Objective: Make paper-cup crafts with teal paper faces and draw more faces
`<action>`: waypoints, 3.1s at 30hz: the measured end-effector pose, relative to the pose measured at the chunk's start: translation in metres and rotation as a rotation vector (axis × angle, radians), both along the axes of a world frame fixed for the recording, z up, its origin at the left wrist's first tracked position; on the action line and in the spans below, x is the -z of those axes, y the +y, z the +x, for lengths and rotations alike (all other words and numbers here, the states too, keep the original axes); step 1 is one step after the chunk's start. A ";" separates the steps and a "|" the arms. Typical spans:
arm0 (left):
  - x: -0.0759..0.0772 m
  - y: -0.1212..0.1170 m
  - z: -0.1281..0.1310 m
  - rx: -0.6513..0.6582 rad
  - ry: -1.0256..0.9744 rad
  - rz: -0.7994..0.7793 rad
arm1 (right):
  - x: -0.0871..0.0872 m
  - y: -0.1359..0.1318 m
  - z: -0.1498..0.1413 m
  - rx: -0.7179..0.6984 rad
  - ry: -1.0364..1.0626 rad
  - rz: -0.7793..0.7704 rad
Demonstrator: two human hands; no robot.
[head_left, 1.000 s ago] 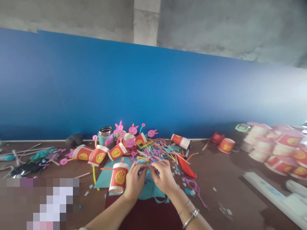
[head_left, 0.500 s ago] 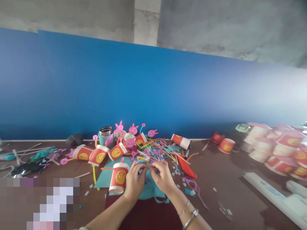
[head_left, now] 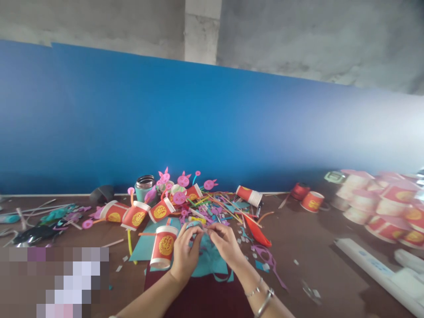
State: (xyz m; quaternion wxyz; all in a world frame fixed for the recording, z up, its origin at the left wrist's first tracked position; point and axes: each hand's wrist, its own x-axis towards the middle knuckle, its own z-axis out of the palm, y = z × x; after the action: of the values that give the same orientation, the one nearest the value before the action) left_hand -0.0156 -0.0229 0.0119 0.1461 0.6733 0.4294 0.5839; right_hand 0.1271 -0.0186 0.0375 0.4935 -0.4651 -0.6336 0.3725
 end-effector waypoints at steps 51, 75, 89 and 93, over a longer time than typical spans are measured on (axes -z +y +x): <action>-0.014 -0.036 -0.079 -0.545 0.128 -0.421 | 0.019 0.006 0.006 0.132 -0.295 0.322; -0.004 -0.017 -0.009 0.481 -0.772 -0.755 | -0.015 -0.001 -0.002 0.014 0.149 0.114; 0.019 -0.012 -0.009 0.492 -0.653 -0.672 | -0.022 0.014 -0.016 0.044 -0.004 -0.051; 0.021 -0.012 -0.009 0.488 -0.650 -0.647 | -0.022 0.013 -0.018 0.071 0.025 -0.071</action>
State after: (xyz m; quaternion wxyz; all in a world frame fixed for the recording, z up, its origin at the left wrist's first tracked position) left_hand -0.0244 -0.0348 -0.0095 0.6045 0.4579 0.3510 0.5493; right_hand 0.1091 -0.0058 0.0598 0.4974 -0.4998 -0.5969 0.3828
